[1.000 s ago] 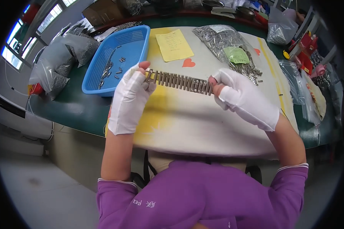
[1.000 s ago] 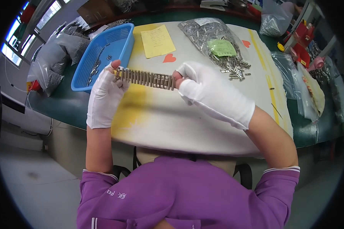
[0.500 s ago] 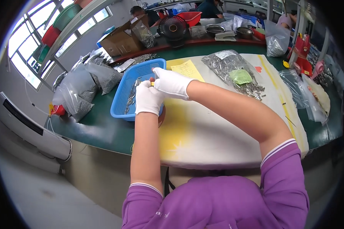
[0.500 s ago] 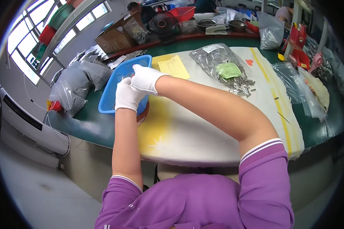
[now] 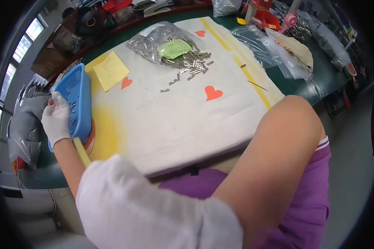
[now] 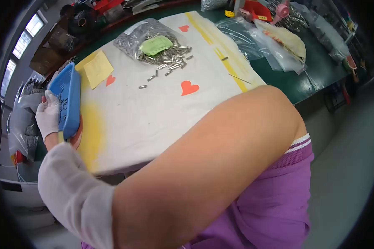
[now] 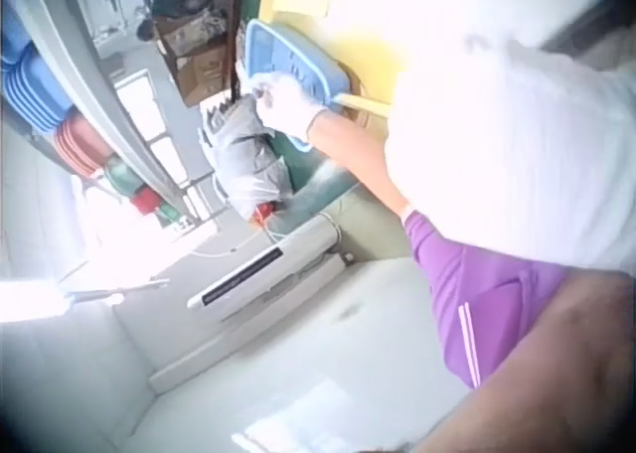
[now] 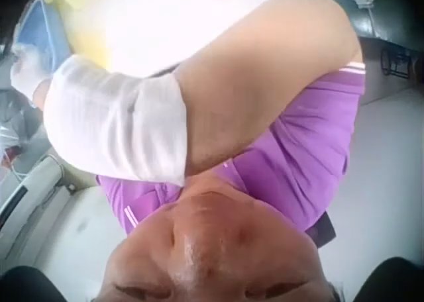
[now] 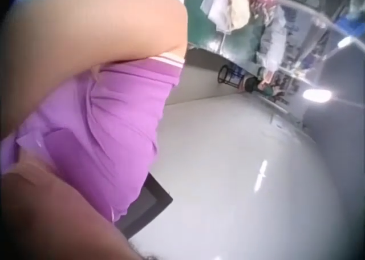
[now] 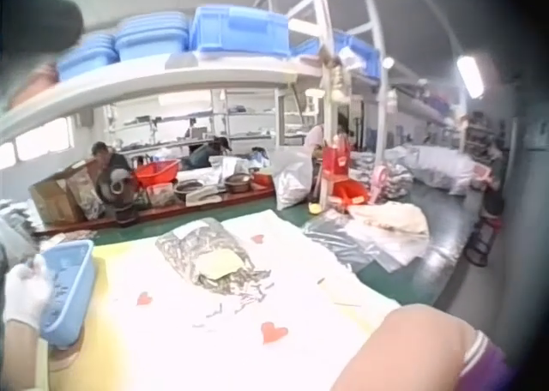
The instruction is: The recorder is manually assembling small metal components onto a yellow rail strip at a factory workstation.
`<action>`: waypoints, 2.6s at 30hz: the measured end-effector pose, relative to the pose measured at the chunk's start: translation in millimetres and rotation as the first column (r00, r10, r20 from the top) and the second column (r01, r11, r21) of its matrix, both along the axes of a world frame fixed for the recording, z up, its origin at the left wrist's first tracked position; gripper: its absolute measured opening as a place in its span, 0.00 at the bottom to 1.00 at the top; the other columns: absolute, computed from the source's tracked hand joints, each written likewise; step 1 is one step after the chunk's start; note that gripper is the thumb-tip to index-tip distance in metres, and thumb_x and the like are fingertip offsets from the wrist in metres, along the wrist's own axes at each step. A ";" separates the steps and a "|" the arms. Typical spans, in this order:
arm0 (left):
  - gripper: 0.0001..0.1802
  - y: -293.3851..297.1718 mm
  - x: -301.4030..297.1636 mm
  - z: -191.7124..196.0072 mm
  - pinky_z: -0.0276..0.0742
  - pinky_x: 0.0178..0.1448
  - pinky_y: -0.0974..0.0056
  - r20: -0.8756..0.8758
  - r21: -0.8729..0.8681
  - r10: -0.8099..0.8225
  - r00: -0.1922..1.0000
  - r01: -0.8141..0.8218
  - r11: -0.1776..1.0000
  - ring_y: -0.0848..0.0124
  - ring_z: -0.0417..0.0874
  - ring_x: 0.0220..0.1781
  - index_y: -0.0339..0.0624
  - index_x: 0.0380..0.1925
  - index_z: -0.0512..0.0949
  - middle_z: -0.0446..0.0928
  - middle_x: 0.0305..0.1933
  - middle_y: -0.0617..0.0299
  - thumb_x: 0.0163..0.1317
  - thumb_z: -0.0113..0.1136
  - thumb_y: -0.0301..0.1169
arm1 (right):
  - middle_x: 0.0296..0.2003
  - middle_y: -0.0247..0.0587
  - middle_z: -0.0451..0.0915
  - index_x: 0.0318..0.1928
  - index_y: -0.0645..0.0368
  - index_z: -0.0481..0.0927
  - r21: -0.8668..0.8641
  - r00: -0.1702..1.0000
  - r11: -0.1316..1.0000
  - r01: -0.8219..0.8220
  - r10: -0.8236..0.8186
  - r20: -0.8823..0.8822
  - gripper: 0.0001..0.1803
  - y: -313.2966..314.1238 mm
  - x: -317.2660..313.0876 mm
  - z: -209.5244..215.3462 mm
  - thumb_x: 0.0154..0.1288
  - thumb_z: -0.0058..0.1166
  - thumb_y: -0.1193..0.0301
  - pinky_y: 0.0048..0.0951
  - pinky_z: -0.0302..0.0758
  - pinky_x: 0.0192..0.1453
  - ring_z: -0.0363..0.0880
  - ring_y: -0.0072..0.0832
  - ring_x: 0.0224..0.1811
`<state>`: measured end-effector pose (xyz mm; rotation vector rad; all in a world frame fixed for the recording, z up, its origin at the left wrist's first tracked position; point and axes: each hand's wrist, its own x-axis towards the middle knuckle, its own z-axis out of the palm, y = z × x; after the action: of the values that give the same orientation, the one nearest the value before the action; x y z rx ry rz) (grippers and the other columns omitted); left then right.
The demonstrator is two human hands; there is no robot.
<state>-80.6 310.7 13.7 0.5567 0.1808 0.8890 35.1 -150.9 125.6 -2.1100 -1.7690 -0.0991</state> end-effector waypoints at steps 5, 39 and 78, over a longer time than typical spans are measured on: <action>0.11 -67.3 27.4 16.2 0.72 0.66 0.45 0.099 0.161 -0.300 0.949 0.283 0.946 0.47 0.70 0.65 0.28 0.49 0.67 0.68 0.63 0.40 0.74 0.38 0.25 | 0.29 0.51 0.82 0.47 0.63 0.79 0.018 0.991 0.994 0.105 -0.103 -0.086 0.15 -20.0 7.6 -34.5 0.61 0.53 0.71 0.44 0.80 0.41 0.83 0.50 0.33; 0.18 -216.2 93.2 -42.6 0.73 0.54 0.66 -0.526 0.330 0.025 0.850 0.177 0.927 0.70 0.79 0.50 0.40 0.57 0.69 0.75 0.57 0.56 0.74 0.47 0.37 | 0.43 0.59 0.82 0.60 0.59 0.75 0.074 0.838 0.897 0.435 -0.374 -0.398 0.22 144.2 111.4 -94.1 0.66 0.44 0.72 0.45 0.77 0.50 0.81 0.53 0.44; 0.41 -323.7 124.8 -38.7 0.75 0.59 0.54 -0.443 0.883 0.265 0.857 0.468 -0.038 0.54 0.77 0.53 0.29 0.62 0.61 0.71 0.53 0.44 0.51 0.72 0.31 | 0.47 0.47 0.81 0.46 0.55 0.83 0.066 0.951 0.985 0.162 -0.138 -0.278 0.17 -8.5 122.6 -149.4 0.56 0.60 0.65 0.43 0.75 0.57 0.79 0.45 0.51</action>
<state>44.2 -13.0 -25.0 2.3099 -0.1238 0.5094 157.8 -159.4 -23.7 -2.0788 -1.4197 0.0692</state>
